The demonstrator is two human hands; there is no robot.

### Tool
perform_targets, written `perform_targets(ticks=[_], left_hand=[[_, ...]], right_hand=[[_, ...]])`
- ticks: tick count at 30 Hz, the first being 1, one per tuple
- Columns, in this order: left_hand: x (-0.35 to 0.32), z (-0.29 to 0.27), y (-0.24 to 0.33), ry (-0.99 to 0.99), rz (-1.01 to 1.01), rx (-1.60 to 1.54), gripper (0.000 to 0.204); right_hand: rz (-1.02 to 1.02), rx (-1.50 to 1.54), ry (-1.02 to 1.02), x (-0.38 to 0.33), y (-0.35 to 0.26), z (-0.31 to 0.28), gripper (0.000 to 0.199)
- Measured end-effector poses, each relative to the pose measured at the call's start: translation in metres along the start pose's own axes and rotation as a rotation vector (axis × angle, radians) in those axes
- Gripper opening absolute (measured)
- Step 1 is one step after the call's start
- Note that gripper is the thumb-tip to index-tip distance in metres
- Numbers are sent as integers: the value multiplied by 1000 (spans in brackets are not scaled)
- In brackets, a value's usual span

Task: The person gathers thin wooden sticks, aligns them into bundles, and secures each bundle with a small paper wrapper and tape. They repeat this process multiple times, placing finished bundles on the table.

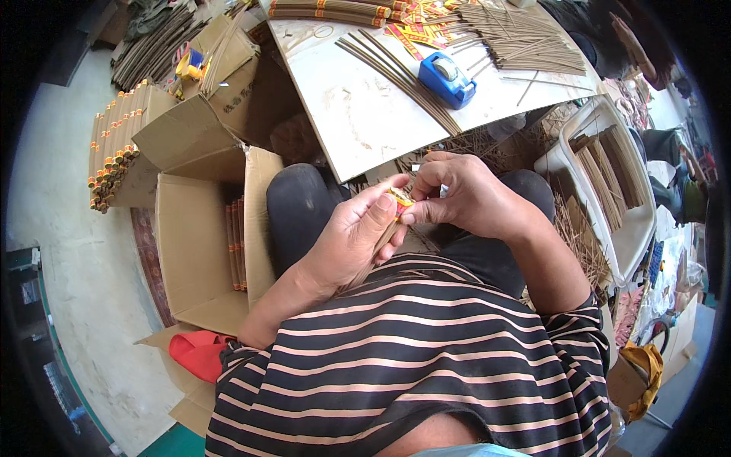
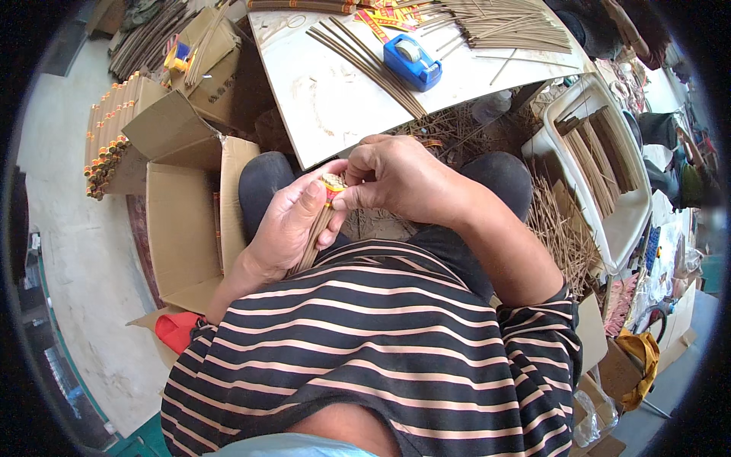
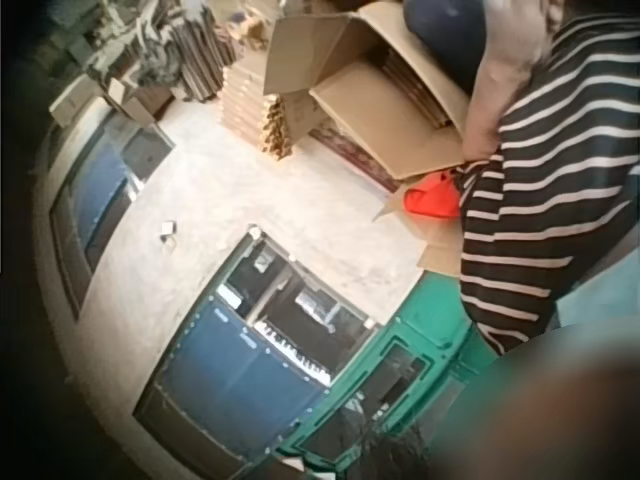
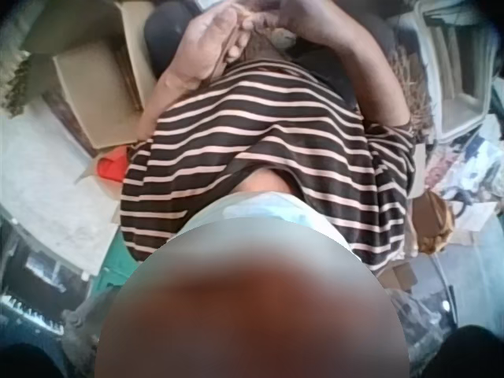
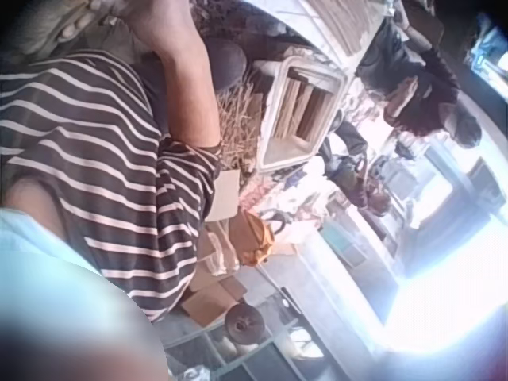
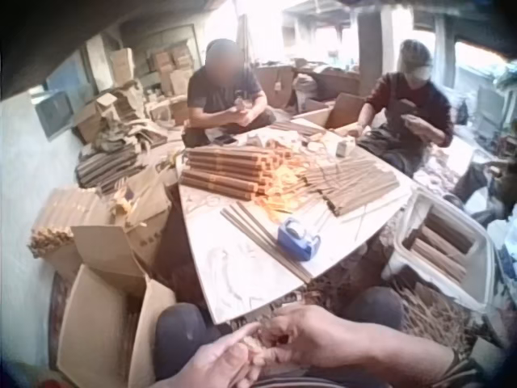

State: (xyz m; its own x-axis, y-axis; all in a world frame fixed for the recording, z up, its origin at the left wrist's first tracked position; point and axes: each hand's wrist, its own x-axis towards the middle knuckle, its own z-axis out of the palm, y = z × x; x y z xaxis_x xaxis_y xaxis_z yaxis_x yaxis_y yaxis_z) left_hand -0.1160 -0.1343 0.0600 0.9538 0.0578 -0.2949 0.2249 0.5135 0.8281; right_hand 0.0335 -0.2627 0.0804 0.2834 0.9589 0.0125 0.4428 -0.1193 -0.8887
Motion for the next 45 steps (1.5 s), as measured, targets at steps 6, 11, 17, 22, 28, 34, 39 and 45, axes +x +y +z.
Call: perform_targets(ticks=[6,11,17,22,28,34,39,45], left_hand=[[-1,-1,6,-39,-26,-41,66],[1,-5,6,-79,-23,-117,67],[8,-8,6,-230,-49,-240,75],[15,-14,6,-336,-98,-409,78],[17,-16,3,-374,-126,-484,78],[17,-12,4,-429,-116,-456,81],[13,-6,6,-417,-107,-412,83],[5,-4,12,-422,-110,-368,85]], right_hand=[[-93,-80,-1,1,4,-1,26],[-210,-110,67,2,14,2,30],[-452,-30,112,10,32,6,31],[-501,101,94,14,40,9,27],[-489,261,72,13,45,13,21],[-471,367,39,10,47,17,17],[-508,378,72,7,45,20,15],[-349,499,49,1,32,22,10]])
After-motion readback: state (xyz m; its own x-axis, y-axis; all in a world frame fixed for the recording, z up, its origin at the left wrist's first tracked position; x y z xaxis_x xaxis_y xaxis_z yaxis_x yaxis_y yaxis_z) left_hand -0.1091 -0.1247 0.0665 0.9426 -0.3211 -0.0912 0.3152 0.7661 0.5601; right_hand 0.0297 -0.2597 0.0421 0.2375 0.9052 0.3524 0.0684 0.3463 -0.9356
